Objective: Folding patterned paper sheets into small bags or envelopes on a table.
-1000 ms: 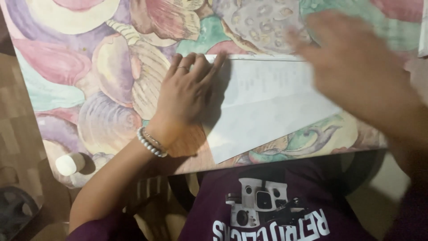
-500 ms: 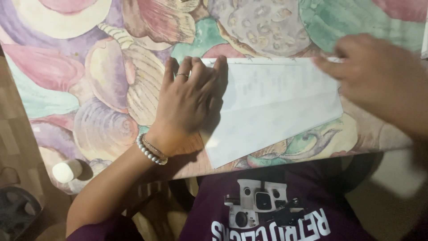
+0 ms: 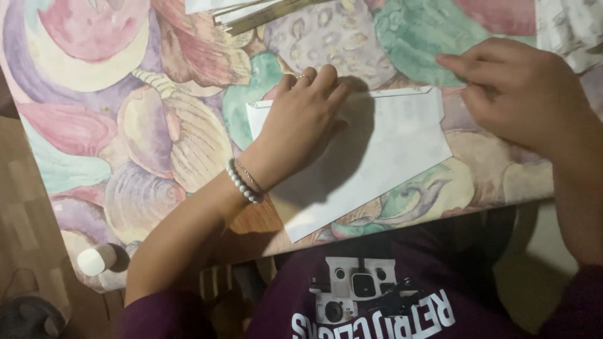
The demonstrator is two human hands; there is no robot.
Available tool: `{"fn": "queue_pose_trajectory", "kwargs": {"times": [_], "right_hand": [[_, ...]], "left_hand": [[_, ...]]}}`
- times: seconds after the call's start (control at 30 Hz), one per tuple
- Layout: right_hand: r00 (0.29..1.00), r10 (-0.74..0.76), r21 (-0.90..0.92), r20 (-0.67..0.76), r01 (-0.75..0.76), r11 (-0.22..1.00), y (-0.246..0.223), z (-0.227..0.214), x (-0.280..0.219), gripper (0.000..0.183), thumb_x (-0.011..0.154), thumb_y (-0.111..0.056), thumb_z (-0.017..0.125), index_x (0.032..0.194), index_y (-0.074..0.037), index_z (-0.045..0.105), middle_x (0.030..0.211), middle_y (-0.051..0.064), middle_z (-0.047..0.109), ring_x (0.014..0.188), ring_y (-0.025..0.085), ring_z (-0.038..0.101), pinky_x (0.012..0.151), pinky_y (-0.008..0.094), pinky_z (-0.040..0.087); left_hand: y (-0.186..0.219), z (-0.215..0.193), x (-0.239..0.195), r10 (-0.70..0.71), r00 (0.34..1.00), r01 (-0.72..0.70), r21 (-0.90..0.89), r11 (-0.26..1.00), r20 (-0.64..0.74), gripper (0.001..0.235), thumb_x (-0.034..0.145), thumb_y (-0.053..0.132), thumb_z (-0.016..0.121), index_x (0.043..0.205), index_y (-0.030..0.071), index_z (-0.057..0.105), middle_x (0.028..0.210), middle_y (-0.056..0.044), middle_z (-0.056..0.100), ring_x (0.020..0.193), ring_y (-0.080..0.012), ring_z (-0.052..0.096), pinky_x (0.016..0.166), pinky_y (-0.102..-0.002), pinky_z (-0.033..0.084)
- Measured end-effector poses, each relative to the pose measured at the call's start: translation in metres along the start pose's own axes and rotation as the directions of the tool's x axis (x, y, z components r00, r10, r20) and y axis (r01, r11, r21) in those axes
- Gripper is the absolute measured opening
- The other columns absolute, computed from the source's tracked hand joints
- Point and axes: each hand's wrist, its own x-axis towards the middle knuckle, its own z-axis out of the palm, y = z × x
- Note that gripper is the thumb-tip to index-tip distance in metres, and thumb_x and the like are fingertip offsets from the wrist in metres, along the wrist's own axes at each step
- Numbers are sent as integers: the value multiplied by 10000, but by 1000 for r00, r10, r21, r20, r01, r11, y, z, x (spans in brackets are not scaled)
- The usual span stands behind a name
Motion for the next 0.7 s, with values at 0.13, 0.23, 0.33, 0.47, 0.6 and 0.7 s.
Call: {"fn": "queue_pose_trajectory", "kwargs": {"times": [0.13,0.23,0.33,0.47,0.6,0.7], "right_hand": [[991,121,259,59,-132,957,-6,-20,5,496,975,122,562,1389,-27,792,1255,172,762,761,200,619,526,294,481],[993,103,335,66,-119,935,-8,-22,6,494,963,139,516,1376,32,766,1242,236,750,666,200,582,519,291,508],[990,139,458,-23,-113,882,-16,-31,12,438,1004,226,550,1396,130,722,1309,309,700,711,200,561,576,280,533],[951,230,721,-206,-11,693,7,-15,9,548,1050,-86,713,1560,37,555,1363,197,543,1180,308,554,1037,455,516],[948,266,936,-176,76,345,-2,-20,39,587,761,-500,774,1201,-305,436,1059,-125,425,967,29,422,925,170,437],[949,241,958,-205,143,249,-44,-26,59,500,910,-25,784,1312,-154,517,1204,-9,603,1189,156,676,1138,348,647]], "left_hand": [[1,-1,11,-17,998,20,-49,999,63,531,841,304,791,1287,107,582,1035,-106,577,879,-311,614,795,-521,527],[3,-1,13,-49,986,69,-117,991,162,412,882,221,741,1209,68,543,1007,-117,674,924,-335,655,862,-535,507],[4,-13,12,-108,981,149,-271,951,160,373,936,30,515,1256,120,684,933,-69,680,688,-231,665,649,-404,563],[2,-45,0,-237,968,169,-486,858,-82,125,1013,86,585,911,91,513,687,4,573,507,-129,516,437,-256,396],[8,-61,-21,-381,798,-8,-639,769,-468,167,1023,138,670,1056,51,531,713,2,500,590,-110,467,536,-248,385],[22,-64,-32,-573,677,4,-776,631,-462,143,992,122,603,912,56,506,700,2,399,653,-107,365,589,-291,328]]}}
